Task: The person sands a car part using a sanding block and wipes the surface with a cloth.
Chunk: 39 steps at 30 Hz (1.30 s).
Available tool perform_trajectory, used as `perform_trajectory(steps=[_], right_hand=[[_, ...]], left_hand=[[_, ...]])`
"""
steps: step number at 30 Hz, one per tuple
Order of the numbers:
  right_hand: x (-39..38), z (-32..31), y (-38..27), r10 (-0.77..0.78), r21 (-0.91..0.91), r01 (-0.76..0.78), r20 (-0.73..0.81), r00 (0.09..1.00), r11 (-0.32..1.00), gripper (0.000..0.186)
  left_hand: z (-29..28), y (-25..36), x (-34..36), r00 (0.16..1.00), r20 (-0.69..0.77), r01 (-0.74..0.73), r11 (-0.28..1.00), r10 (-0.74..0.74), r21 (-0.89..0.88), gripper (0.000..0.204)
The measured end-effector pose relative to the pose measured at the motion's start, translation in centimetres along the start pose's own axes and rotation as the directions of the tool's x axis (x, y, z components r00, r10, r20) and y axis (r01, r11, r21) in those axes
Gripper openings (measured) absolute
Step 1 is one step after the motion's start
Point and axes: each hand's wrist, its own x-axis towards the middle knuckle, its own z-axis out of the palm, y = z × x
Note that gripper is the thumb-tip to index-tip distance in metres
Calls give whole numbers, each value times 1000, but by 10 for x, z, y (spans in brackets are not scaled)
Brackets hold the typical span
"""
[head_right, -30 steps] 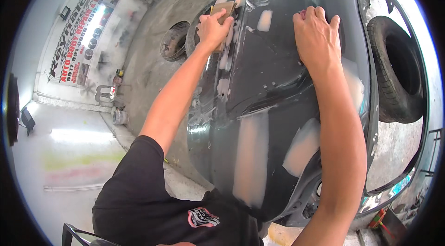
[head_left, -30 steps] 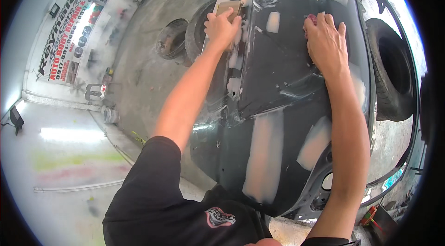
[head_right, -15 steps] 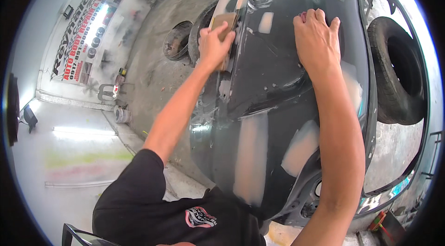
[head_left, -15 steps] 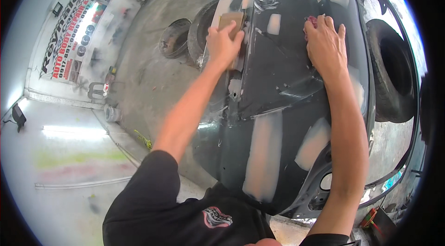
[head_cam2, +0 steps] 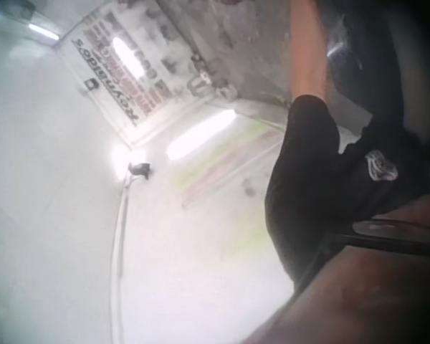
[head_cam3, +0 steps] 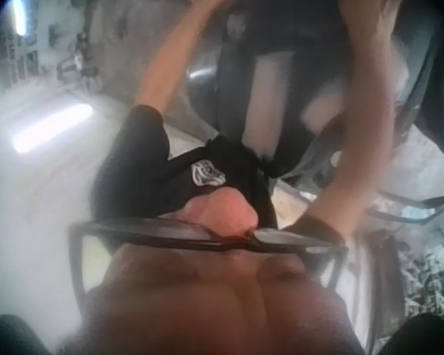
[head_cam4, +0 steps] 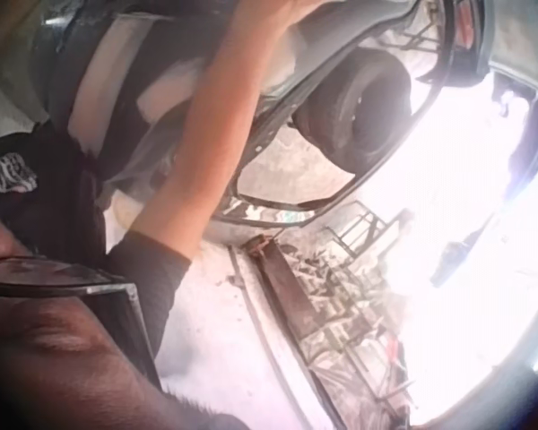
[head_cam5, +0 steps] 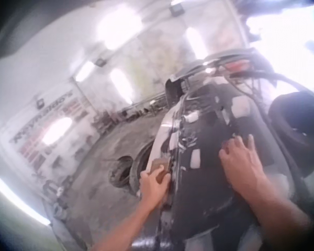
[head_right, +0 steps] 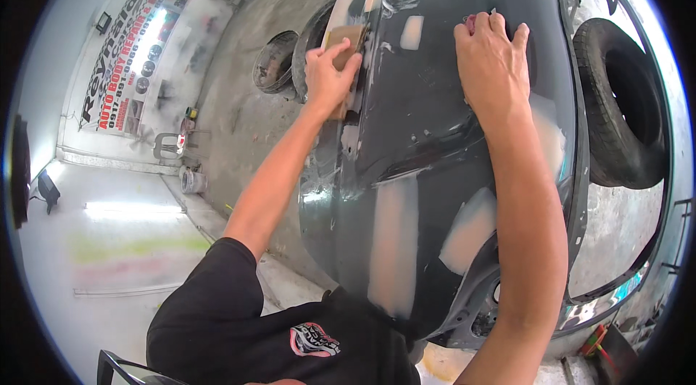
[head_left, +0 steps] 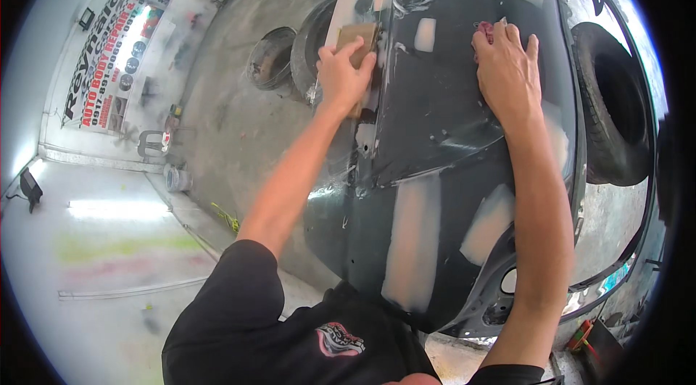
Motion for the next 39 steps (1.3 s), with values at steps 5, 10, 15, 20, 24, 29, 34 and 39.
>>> perform_trajectory(steps=[5,10,15,20,24,29,34,39], right_hand=[[5,-7,-4,16,48,-20,75,997,999,21],[1,-4,1,26,20,-27,66,997,999,20],[6,-2,-2,18,8,-19,50,999,1000,18],[0,-2,6,40,17,-43,161,986,999,16],[9,-3,-9,-23,-16,23,-3,1000,1000,15],[4,-1,3,17,12,-19,116,993,1000,17],[0,0,-1,-7,-30,7,13,1000,1000,17],[5,-5,-1,6,2,-7,89,996,1000,16]], left_hand=[[7,-7,29,997,0,75,995,-75,58,54],[1,-8,-20,999,-22,-33,999,33,-10,54],[-3,3,33,1000,-29,16,995,-13,99,55],[4,0,-9,999,22,41,999,-41,22,55],[-10,-28,12,1000,23,-2,998,3,-64,52],[5,7,32,993,59,101,995,-102,28,52],[-3,-8,-5,997,53,52,998,-50,-39,52],[-7,24,48,981,69,165,972,-179,168,55]])
